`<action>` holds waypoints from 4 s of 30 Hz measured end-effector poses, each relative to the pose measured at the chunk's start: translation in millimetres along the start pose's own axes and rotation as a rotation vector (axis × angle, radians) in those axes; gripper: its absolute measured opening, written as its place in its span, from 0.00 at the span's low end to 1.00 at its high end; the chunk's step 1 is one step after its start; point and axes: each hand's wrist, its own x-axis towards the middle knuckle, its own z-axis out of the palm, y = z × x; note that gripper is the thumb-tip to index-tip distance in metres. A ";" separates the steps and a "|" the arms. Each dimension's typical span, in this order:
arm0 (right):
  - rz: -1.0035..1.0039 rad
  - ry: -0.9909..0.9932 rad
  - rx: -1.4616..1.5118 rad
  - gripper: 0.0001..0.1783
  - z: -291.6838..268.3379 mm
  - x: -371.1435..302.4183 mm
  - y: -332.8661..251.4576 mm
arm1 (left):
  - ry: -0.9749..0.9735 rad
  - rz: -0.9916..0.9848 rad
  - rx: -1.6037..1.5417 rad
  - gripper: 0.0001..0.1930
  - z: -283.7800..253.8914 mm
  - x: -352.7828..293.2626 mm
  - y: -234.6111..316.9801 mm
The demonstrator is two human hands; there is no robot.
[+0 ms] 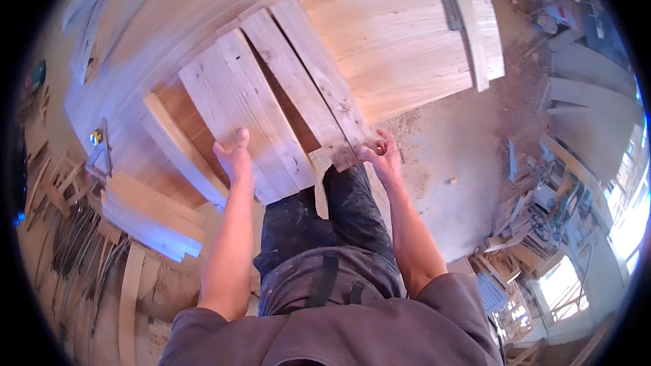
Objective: The person picks up wooden planks from a pile on a workbench, inspects them, and places them into separate stacks. The person handles the planks one at a time, turning them over to examine both sides before stacking them.
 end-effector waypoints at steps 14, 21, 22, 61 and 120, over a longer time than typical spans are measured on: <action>0.108 -0.093 0.054 0.31 -46.6 34.9 -23.1 | 0.071 -0.296 -0.180 0.51 67.6 -41.0 59.6; 0.167 0.030 0.165 0.31 -100.9 67.5 -40.2 | -0.144 -0.079 0.054 0.53 146.4 -65.3 116.9; 0.200 0.143 0.287 0.29 -105.6 67.6 -39.0 | -0.169 -0.043 0.094 0.53 159.2 -69.8 123.6; 0.122 0.219 0.794 0.28 -75.0 -82.8 -116.2 | -0.997 0.021 -0.379 0.46 252.8 -183.8 177.9; -0.715 0.438 -0.806 0.26 2.9 144.5 -201.8 | 0.109 0.801 0.052 0.45 31.0 132.7 366.4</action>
